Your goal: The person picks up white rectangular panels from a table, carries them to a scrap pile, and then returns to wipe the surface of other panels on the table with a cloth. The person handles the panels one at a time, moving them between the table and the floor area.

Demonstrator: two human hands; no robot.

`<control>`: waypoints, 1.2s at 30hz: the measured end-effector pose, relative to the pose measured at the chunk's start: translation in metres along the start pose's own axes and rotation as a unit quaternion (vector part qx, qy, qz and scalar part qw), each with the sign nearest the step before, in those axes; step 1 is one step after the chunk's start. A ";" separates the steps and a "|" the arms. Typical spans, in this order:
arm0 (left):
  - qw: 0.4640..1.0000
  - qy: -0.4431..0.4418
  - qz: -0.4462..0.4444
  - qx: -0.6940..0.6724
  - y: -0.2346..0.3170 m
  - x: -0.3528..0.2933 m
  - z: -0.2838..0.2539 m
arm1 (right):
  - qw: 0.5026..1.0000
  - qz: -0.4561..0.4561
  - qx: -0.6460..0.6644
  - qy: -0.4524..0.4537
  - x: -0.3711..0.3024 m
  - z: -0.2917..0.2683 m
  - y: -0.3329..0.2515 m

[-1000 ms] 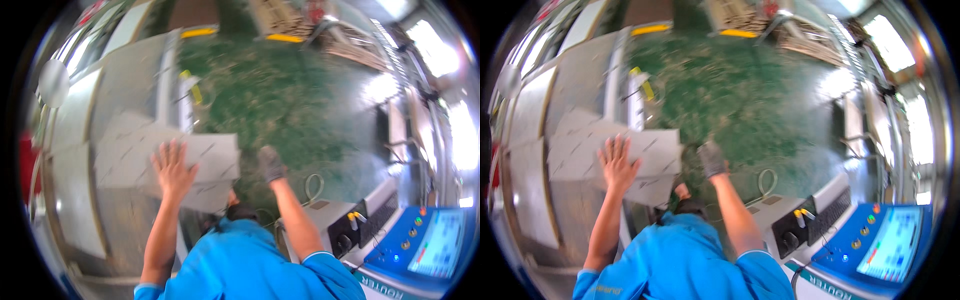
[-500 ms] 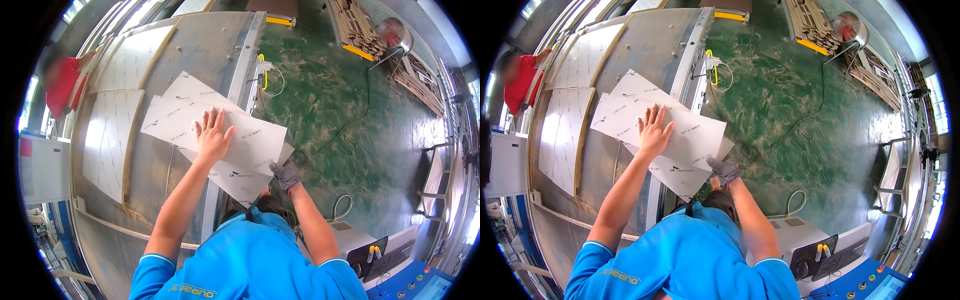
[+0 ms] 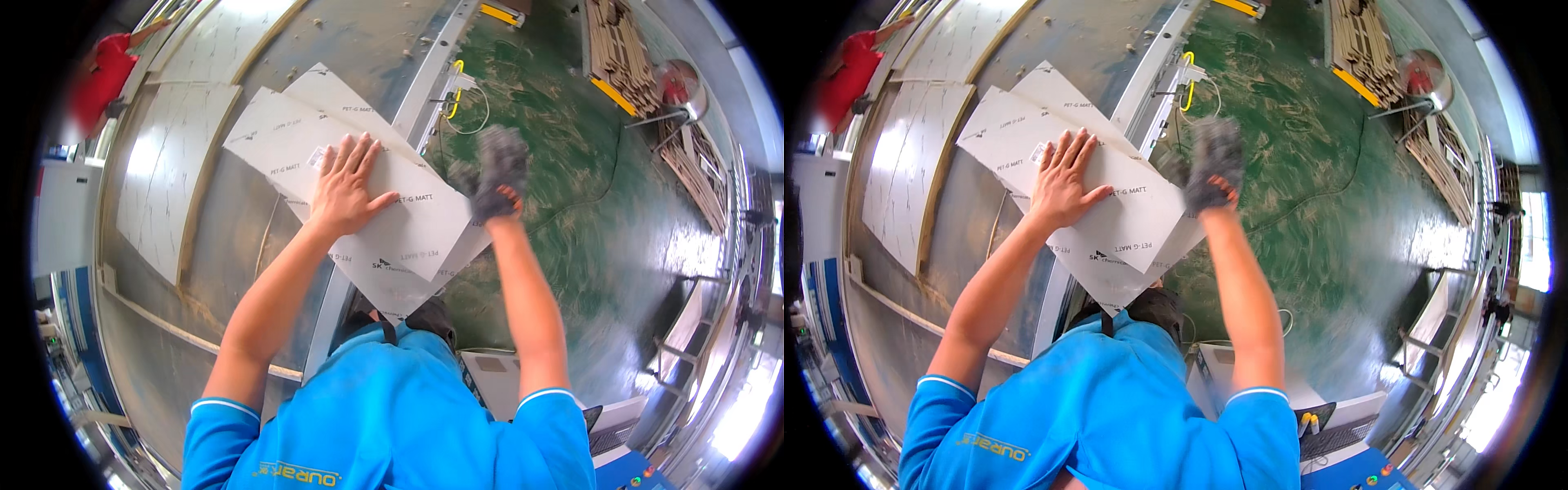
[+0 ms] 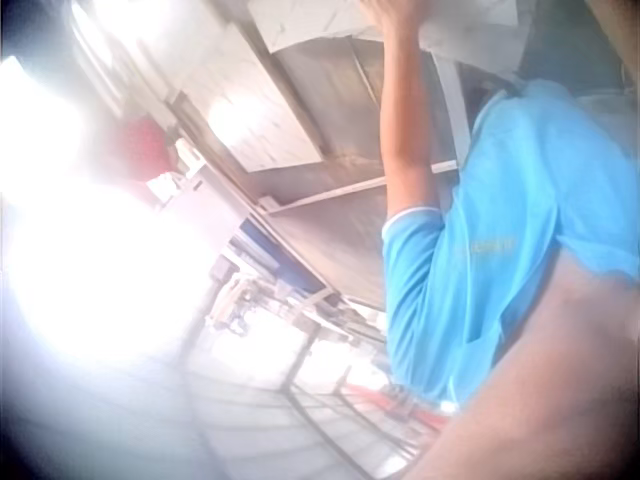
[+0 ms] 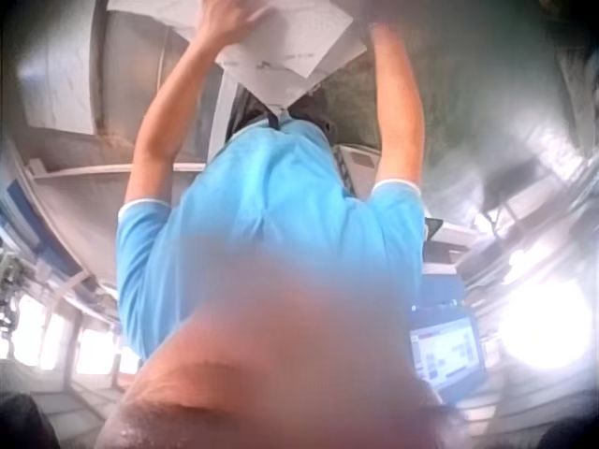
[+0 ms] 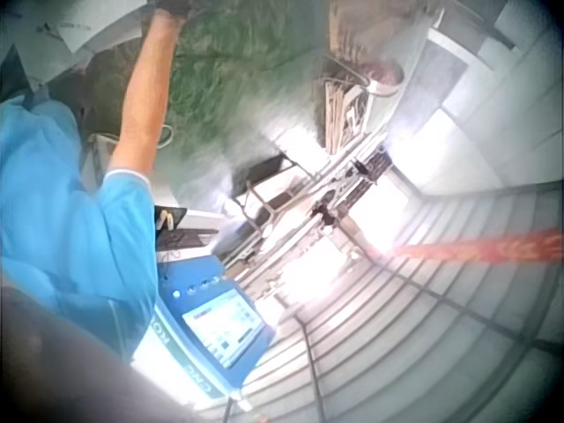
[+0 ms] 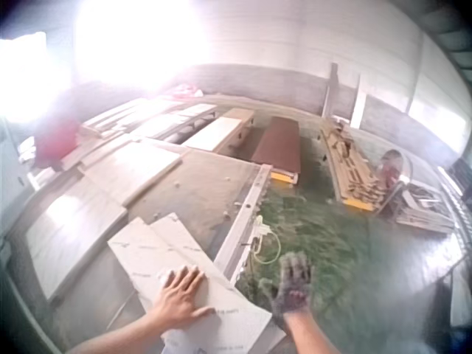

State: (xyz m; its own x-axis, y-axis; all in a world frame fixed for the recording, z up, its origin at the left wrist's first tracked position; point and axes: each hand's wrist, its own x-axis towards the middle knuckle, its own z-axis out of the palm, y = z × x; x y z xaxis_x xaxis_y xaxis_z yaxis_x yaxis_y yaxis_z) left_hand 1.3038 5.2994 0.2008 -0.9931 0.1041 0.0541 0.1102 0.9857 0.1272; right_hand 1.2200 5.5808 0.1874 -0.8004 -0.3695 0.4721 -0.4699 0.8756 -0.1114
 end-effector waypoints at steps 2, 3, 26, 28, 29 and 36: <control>1.000 0.001 0.003 0.000 -0.004 0.000 -0.002 | 1.000 0.003 0.012 0.014 0.021 -0.001 0.024; 1.000 -0.002 -0.003 -0.002 -0.004 -0.001 -0.002 | 1.000 0.007 0.016 0.023 0.029 -0.001 0.029; 0.971 0.189 0.006 -0.148 -0.021 -0.020 0.054 | 0.829 -0.392 0.262 -0.300 0.097 -0.024 -0.175; 0.967 0.145 -0.014 -0.210 -0.008 -0.022 0.064 | 0.758 -0.493 0.240 -0.353 0.107 -0.004 -0.200; 0.963 0.123 -0.018 -0.240 -0.004 -0.023 0.064 | 0.737 -0.531 0.208 -0.363 0.111 0.006 -0.207; 0.937 -0.027 -0.085 -0.339 -0.012 -0.023 0.031 | 0.586 -0.689 0.140 -0.404 0.183 0.071 -0.281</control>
State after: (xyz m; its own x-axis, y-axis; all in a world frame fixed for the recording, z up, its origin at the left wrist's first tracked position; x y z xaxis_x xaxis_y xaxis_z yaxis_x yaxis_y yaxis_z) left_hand 1.3239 5.2890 0.1674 -0.9972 -0.0223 -0.0708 -0.0671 0.6797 0.7304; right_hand 1.1793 5.2453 0.2428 0.5477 -0.7911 -0.2724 -0.8291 -0.4693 -0.3039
